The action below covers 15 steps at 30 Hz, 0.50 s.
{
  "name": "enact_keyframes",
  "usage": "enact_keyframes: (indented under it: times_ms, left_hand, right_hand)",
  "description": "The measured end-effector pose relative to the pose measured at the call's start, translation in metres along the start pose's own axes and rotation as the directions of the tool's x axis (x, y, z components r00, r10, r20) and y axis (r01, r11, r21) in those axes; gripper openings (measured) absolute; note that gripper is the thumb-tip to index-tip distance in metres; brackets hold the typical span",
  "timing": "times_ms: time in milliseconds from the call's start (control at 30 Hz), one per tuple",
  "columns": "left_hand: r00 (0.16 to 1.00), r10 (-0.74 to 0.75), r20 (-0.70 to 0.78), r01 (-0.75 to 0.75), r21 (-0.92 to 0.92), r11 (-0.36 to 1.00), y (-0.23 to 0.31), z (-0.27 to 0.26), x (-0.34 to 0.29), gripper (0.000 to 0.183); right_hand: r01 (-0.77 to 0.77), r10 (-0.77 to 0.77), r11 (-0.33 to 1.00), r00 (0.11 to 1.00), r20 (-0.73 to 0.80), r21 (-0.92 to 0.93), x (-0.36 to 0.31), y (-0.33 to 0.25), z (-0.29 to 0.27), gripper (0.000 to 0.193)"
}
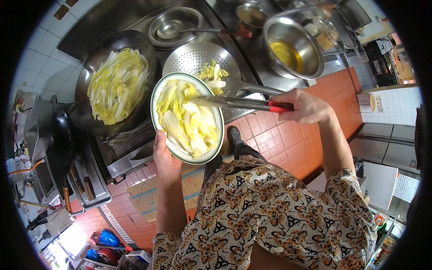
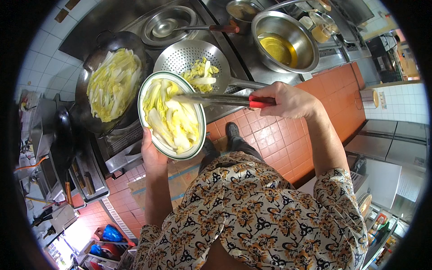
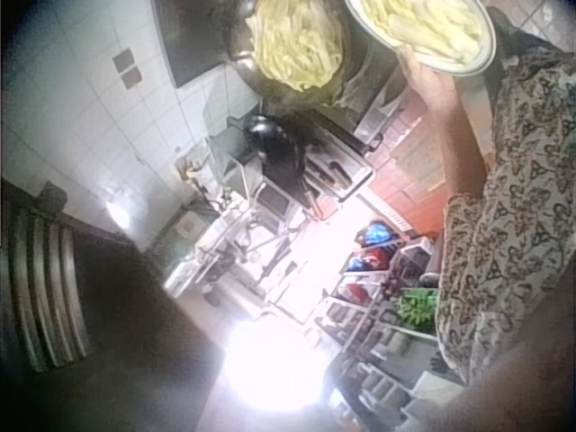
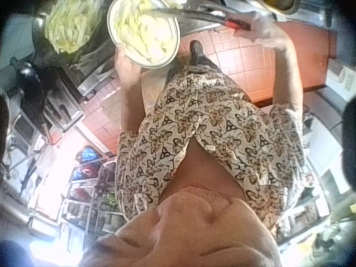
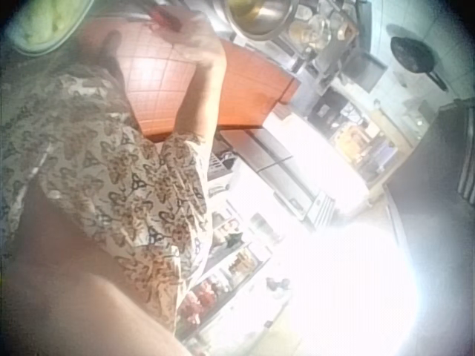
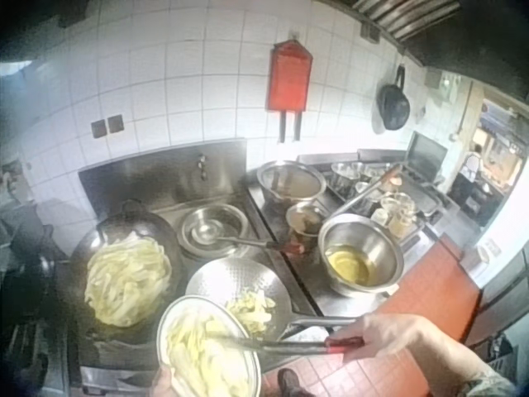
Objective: The person transfers cooked napa cabbage from a wok into a colander, then arranges it onto a plate using tongs. They add sauce from a ladle, walk to a serving counter, and place the plate down. The person returns to the wok to continue handling remaining cabbage.
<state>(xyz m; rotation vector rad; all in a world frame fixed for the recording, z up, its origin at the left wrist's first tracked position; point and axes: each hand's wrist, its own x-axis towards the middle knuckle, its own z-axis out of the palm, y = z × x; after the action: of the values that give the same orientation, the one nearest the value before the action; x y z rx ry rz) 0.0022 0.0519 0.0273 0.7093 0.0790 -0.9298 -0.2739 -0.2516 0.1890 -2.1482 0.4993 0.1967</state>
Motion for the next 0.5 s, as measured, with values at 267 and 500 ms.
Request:
enact_keyframes:
  times_ms: [267,500]
  left_hand:
    - [0.998,-0.069,0.007,0.068,0.099,0.993,0.004,0.011,-0.003,0.057]
    - [0.991,-0.125,0.05,0.122,0.046,0.991,0.003,0.026,-0.011,0.059]
  right_hand:
    - [-0.127,0.093,0.988,0.945,-0.313,-0.089,0.066,0.006,0.039,0.037]
    - [-0.367,0.269,0.854,0.918,-0.291,-0.37,0.174,0.055,0.113,0.042]
